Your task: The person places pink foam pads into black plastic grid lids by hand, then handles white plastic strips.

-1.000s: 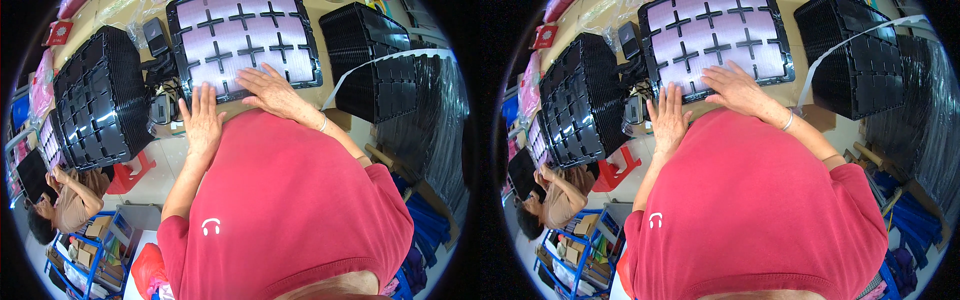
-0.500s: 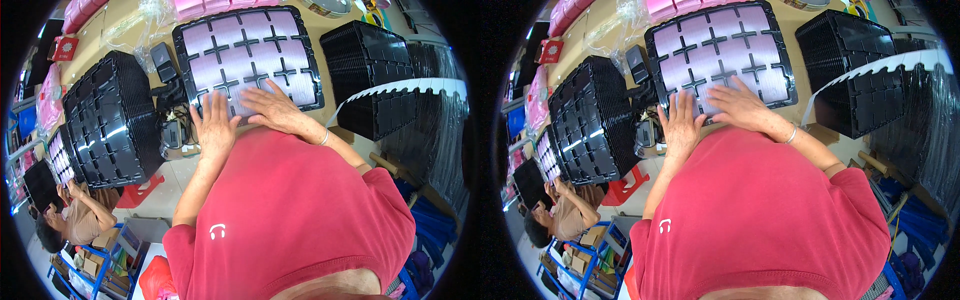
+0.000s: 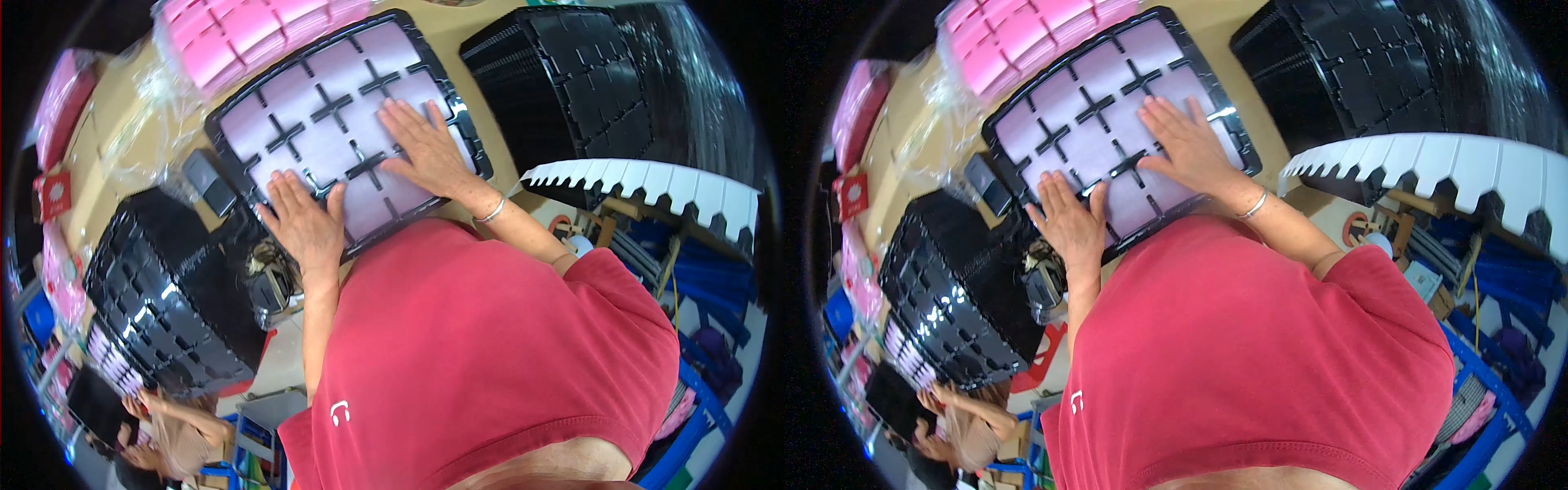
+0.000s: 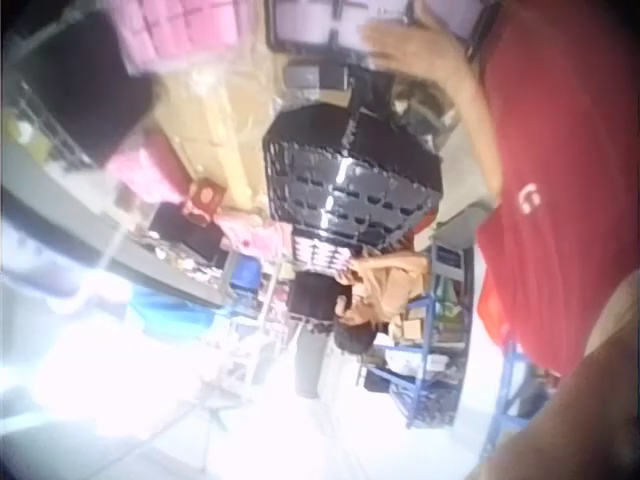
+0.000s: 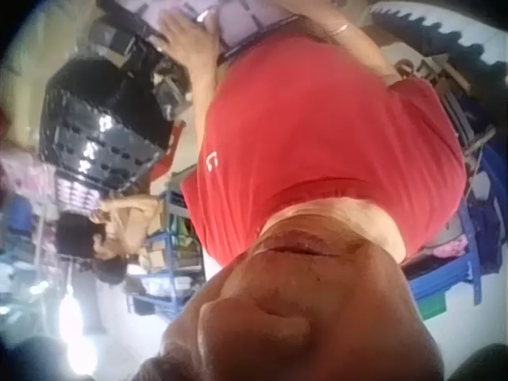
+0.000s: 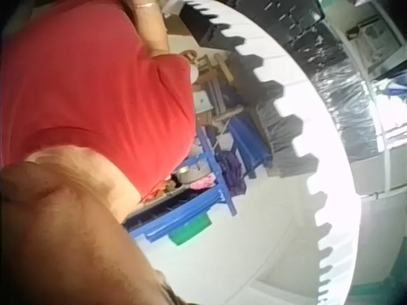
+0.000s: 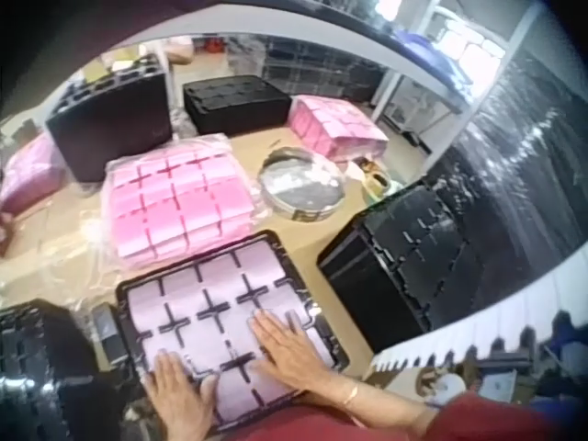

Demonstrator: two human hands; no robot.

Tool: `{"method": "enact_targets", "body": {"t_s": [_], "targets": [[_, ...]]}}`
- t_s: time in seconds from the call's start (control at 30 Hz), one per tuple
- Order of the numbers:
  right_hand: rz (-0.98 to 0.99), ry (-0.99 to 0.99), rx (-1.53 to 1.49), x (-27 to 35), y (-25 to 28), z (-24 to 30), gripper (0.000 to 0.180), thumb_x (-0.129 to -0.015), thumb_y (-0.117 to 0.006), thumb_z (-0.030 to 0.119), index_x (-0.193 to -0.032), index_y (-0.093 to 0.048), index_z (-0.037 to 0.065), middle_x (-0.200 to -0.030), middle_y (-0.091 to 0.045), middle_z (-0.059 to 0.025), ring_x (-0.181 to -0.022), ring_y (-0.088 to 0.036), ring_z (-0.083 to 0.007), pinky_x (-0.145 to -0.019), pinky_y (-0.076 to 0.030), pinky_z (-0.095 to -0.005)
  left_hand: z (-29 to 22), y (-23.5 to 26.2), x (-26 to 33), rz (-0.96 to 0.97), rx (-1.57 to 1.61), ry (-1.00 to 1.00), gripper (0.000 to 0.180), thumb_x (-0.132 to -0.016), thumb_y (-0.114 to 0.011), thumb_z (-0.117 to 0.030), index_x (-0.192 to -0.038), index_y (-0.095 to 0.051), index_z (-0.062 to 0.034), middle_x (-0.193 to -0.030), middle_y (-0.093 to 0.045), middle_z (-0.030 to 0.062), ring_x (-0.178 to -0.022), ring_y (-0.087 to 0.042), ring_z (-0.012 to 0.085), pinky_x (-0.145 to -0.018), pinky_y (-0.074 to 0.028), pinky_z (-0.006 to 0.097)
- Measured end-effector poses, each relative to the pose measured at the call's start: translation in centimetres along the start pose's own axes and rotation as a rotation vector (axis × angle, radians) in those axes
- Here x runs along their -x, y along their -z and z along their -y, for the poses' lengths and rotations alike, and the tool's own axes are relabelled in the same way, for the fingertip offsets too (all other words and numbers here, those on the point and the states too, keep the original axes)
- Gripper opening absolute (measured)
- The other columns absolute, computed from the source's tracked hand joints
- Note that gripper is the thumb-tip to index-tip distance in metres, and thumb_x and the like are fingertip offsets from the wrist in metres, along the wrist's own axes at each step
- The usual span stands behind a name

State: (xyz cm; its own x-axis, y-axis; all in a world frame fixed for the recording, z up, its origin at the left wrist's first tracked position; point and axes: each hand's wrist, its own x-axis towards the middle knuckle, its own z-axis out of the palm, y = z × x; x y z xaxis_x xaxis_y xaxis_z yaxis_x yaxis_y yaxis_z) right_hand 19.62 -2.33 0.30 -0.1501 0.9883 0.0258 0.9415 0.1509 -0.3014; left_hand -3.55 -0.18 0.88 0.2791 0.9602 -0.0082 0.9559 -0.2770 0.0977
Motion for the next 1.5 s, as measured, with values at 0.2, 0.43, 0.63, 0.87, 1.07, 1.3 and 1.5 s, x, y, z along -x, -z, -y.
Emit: {"method": "enact_targets", "body": {"t_s": [0.2,0.43,0.63,0.87,1.07,1.3,1.5], "targets": [[-0.078,-0.071,-0.059,0.4,0.5,-0.8,0.074,-0.089,-0.052,0.052,-0.143,-0.035,0.005,-0.147,-0.037,-0.0135,-0.136,-0.035,-0.0278,-0.112,-0.019,-0.0513,-1.2,-0.5,0.0,0.009,-0.133,0.020,0.091,-0.087,-0.046,-0.066,-0.134,-0.039,0.0112,-0.139,-0.039,0.0305,-0.132,-0.036,0.0408,-0.110,-0.018,0.058],[-0.052,-0.234,0.117,-0.6,0.9,-2.3,0.074,-0.090,-0.051,0.052,-0.142,-0.036,0.002,-0.149,-0.035,-0.0132,-0.139,-0.029,-0.0247,-0.115,-0.012,-0.0494,-1.2,-0.4,-0.8,0.036,-0.159,0.058,0.092,-0.088,-0.043,-0.067,-0.134,-0.039,0.0116,-0.137,-0.041,0.0312,-0.131,-0.037,0.0402,-0.110,-0.014,0.060],[-0.088,-0.180,0.021,-3.7,2.4,-1.1,0.080,-0.092,-0.046,0.054,-0.147,-0.023,0.001,-0.152,-0.026,-0.0168,-0.142,-0.023,-0.0284,-0.115,-0.009,-0.0522,-1.2,-0.4,-0.8,0.098,-0.035,0.122,0.092,-0.087,-0.049,-0.062,-0.142,-0.028,0.0086,-0.149,-0.026,0.0259,-0.139,-0.025,0.0392,-0.112,-0.006,0.059],[-0.015,-0.183,0.069,-7.9,-0.5,-3.0,0.074,-0.095,-0.038,0.056,-0.145,-0.032,0.002,-0.152,-0.028,-0.0130,-0.143,-0.022,-0.0236,-0.117,-0.009,-0.0444,-2.3,-1.4,-6.2,0.018,0.069,-0.010,0.070,-0.092,-0.046,-0.052,-0.146,-0.033,-0.0084,-0.152,-0.026,0.0186,-0.141,-0.021,0.0374,-0.111,-0.008,0.060],[-0.009,-0.246,0.122,-10.8,-1.4,-3.6,0.081,-0.092,-0.034,0.062,-0.146,-0.028,0.002,-0.154,-0.026,-0.0121,-0.144,-0.019,-0.0227,-0.117,-0.007,-0.0426,-2.1,-1.1,-7.7,0.030,0.047,0.023,0.066,-0.093,-0.044,-0.053,-0.141,-0.041,-0.0073,-0.148,-0.035,0.0191,-0.137,-0.029,0.0386,-0.111,-0.010,0.061],[-0.009,-0.318,0.228,-12.2,-1.6,-4.2,0.085,-0.091,-0.030,0.068,-0.149,-0.022,0.007,-0.155,-0.022,-0.0096,-0.145,-0.016,-0.0201,-0.117,-0.006,-0.0440,-2.3,-2.0,-8.1,-0.009,0.061,0.066,0.068,-0.093,-0.041,-0.055,-0.141,-0.042,-0.0060,-0.148,-0.037,0.0159,-0.136,-0.032,0.0384,-0.109,-0.009,0.064],[-0.025,-0.320,0.108,-12.1,-1.3,-4.1,0.089,-0.089,-0.033,0.069,-0.149,-0.022,0.005,-0.156,-0.022,-0.0108,-0.145,-0.013,-0.0211,-0.117,0.000,-0.0458,-2.2,-2.1,-8.3,0.031,0.076,0.081,0.075,-0.093,-0.038,-0.057,-0.144,-0.034,-0.0018,-0.152,-0.029,0.0126,-0.140,-0.022,0.0394,-0.110,-0.004,0.065]]}}
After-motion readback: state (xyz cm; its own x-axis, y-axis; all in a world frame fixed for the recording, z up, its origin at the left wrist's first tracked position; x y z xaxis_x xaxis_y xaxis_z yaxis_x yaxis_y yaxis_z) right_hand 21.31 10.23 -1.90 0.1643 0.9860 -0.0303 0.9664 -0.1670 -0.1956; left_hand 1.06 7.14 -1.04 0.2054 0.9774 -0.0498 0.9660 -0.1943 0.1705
